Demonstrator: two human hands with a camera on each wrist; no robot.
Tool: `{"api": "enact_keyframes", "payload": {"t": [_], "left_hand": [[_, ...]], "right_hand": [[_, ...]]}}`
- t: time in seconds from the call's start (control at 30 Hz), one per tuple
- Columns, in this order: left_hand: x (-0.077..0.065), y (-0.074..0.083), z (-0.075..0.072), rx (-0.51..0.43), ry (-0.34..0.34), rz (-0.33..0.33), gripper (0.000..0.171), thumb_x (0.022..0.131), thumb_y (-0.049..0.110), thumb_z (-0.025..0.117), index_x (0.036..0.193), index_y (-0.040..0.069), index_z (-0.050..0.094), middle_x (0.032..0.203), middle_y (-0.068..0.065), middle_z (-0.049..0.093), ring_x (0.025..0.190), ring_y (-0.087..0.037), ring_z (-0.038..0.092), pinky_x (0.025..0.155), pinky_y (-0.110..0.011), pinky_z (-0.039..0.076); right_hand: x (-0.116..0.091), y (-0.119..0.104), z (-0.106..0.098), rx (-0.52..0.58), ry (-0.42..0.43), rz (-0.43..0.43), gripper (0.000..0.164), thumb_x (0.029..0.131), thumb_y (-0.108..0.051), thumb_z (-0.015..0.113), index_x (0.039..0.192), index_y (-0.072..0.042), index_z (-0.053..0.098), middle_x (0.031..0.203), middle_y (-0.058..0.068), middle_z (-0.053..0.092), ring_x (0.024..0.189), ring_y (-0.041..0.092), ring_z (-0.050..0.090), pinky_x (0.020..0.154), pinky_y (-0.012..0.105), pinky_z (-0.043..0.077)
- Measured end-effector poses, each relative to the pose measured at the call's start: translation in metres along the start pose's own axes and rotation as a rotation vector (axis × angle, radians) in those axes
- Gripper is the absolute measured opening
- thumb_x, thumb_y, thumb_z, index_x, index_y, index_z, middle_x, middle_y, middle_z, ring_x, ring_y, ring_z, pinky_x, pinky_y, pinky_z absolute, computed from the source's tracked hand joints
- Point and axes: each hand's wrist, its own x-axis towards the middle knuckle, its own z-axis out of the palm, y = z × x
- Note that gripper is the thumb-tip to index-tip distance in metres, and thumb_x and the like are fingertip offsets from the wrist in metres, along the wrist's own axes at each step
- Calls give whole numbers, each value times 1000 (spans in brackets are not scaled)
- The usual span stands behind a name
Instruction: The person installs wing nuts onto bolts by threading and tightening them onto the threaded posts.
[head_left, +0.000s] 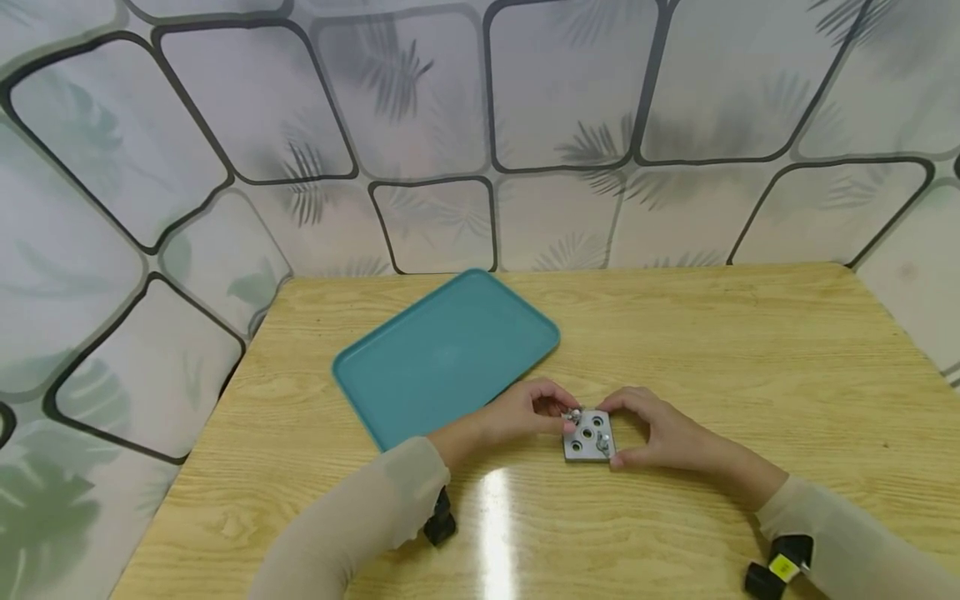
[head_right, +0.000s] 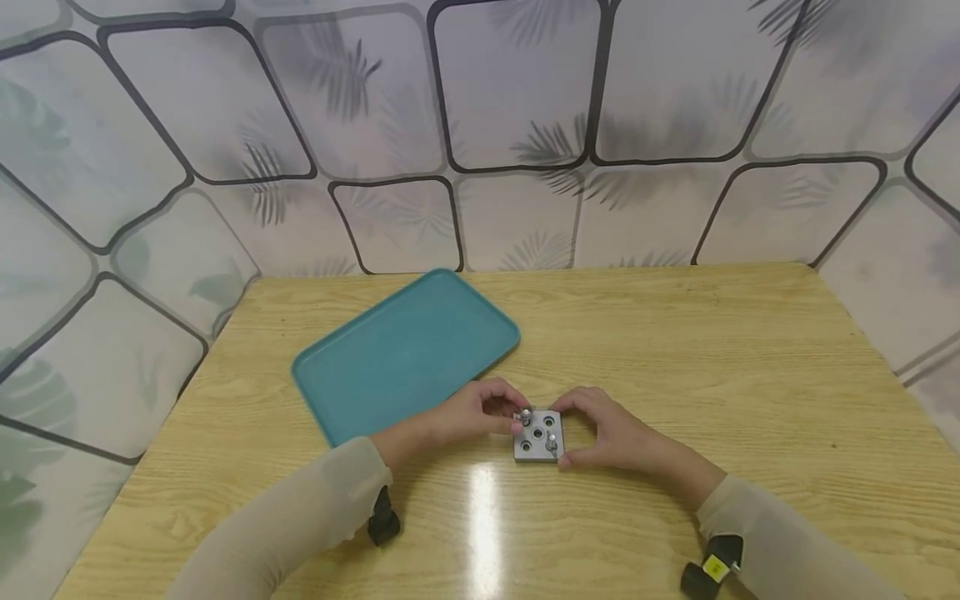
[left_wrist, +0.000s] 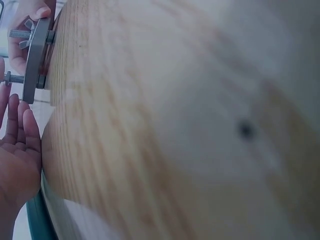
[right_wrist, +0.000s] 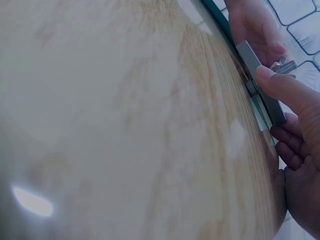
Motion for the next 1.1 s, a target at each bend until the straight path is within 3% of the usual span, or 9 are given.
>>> {"api": "enact_keyframes", "payload": {"t": [0.37,0.77,1.1], "left_hand": [[0,1,-1,-3,24,-6,20,88,15,69,106,8,67,94,3,62,82,-6,55,73,-20,45],[2,2,1,15,109,-3,16,88,13,67,95,0,64,84,-1,61,74,-5,53,67,-17,43],[-1,2,0,-7,35,4,18,88,15,68,104,6,67,98,0,65,84,-5,57,75,-19,46]], "right_hand": [[0,5,2,10,19,-47,55,70,-29,85,117,-18,57,116,-4,58,110,8,46,94,24,36],[0,-1,2,16,31,-45,56,68,-27,86,115,-18,58,117,-3,57,111,7,46,94,23,36],[0,-2,1,13,24,-30,55,68,-28,86,115,-19,58,118,-3,57,112,7,46,94,24,36]]}}
